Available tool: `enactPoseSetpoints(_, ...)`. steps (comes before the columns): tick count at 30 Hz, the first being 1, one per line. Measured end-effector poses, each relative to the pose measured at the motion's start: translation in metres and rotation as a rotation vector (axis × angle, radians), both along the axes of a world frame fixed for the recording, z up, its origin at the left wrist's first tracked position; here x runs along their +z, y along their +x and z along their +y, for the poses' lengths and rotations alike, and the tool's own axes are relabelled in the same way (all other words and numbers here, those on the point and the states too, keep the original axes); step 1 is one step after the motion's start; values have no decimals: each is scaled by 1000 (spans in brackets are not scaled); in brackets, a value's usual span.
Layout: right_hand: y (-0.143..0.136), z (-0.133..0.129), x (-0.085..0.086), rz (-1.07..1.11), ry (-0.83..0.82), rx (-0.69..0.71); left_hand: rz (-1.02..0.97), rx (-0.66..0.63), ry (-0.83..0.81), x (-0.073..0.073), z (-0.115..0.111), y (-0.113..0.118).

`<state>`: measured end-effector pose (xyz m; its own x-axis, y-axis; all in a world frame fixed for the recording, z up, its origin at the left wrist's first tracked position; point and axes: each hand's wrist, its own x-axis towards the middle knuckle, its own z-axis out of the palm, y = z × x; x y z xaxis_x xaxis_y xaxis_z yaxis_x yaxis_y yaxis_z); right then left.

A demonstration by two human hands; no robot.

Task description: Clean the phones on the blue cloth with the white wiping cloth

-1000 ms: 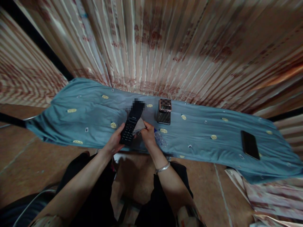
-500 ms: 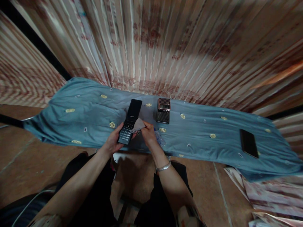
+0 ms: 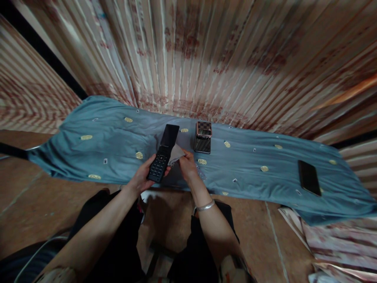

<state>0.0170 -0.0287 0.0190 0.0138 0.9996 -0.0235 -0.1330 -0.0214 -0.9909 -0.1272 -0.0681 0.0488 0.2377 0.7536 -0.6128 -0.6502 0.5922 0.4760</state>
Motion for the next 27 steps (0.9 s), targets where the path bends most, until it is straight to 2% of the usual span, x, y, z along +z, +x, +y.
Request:
enactPoseSetpoints(6,-8,-8,0,180,-60,89,11,51,3,0,3,-5)
enactPoseSetpoints(12,-4,-3,2,289,-100,57,-48,16,16,0,1,-3)
enactPoseSetpoints(19,-4,-6,0,273,-100,96,-37,54,12,2,3,-6)
enactPoseSetpoints(27,-2,-4,2,195,-97,143,-35,1,18,5,-2,-2)
